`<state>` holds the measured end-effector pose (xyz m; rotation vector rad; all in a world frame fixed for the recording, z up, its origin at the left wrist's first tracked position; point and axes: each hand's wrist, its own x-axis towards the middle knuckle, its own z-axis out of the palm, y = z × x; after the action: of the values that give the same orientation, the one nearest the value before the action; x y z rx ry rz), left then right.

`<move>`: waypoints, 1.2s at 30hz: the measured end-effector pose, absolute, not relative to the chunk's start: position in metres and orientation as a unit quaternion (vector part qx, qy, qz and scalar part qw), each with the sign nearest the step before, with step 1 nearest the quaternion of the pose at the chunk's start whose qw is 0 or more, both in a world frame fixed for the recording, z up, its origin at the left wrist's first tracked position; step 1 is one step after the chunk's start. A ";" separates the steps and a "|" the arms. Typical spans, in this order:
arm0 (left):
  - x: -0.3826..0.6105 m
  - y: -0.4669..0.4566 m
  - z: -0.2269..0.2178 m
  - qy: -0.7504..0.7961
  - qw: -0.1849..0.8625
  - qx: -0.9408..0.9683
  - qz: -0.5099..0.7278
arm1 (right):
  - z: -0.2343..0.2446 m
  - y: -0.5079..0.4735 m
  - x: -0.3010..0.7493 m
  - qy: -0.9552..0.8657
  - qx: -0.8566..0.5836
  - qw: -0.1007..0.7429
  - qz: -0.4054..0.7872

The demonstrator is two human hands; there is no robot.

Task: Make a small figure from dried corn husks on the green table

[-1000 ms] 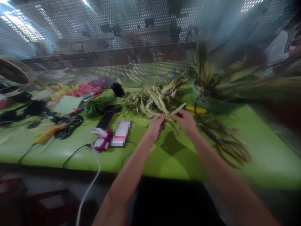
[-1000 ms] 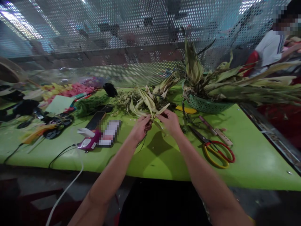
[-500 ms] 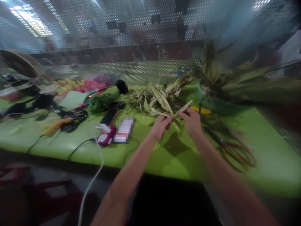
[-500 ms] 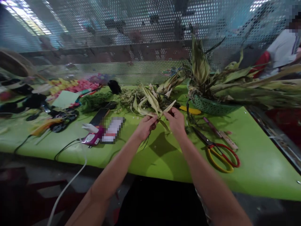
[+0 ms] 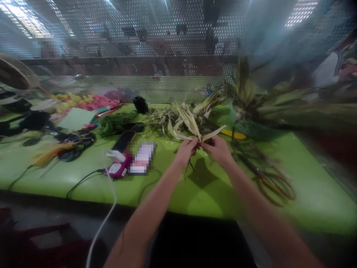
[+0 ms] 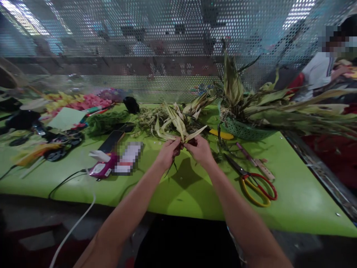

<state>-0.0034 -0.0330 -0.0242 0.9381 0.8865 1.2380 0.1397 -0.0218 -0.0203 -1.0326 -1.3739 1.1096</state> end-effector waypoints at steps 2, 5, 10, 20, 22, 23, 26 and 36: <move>-0.005 -0.033 -0.024 0.374 0.637 0.402 0.541 | -0.017 -0.023 0.142 -0.568 -0.440 0.520 0.463; -0.007 -0.034 -0.024 0.360 0.634 0.426 0.536 | -0.010 -0.026 0.144 -0.568 -0.447 0.522 0.453; -0.006 -0.034 -0.022 0.370 0.639 0.435 0.516 | -0.006 -0.026 0.146 -0.572 -0.466 0.535 0.411; -0.007 -0.031 -0.025 0.381 0.580 0.505 0.513 | -0.012 -0.023 0.146 -0.544 -0.443 0.529 0.478; -0.006 -0.032 -0.025 0.392 0.568 0.507 0.517 | -0.012 -0.022 0.146 -0.548 -0.450 0.530 0.465; -0.006 -0.032 -0.025 0.395 0.565 0.509 0.515 | -0.011 -0.022 0.146 -0.547 -0.455 0.531 0.461; -0.005 -0.034 -0.023 0.397 0.568 0.518 0.501 | -0.010 -0.023 0.146 -0.537 -0.466 0.530 0.462; -0.002 -0.038 -0.015 0.396 0.552 0.578 0.453 | -0.008 -0.028 0.142 -0.511 -0.439 0.544 0.501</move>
<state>-0.0025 -0.0384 -0.0149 1.3660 0.9377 1.0707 0.1422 -0.0278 -0.0078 -1.0413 -1.2132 1.1887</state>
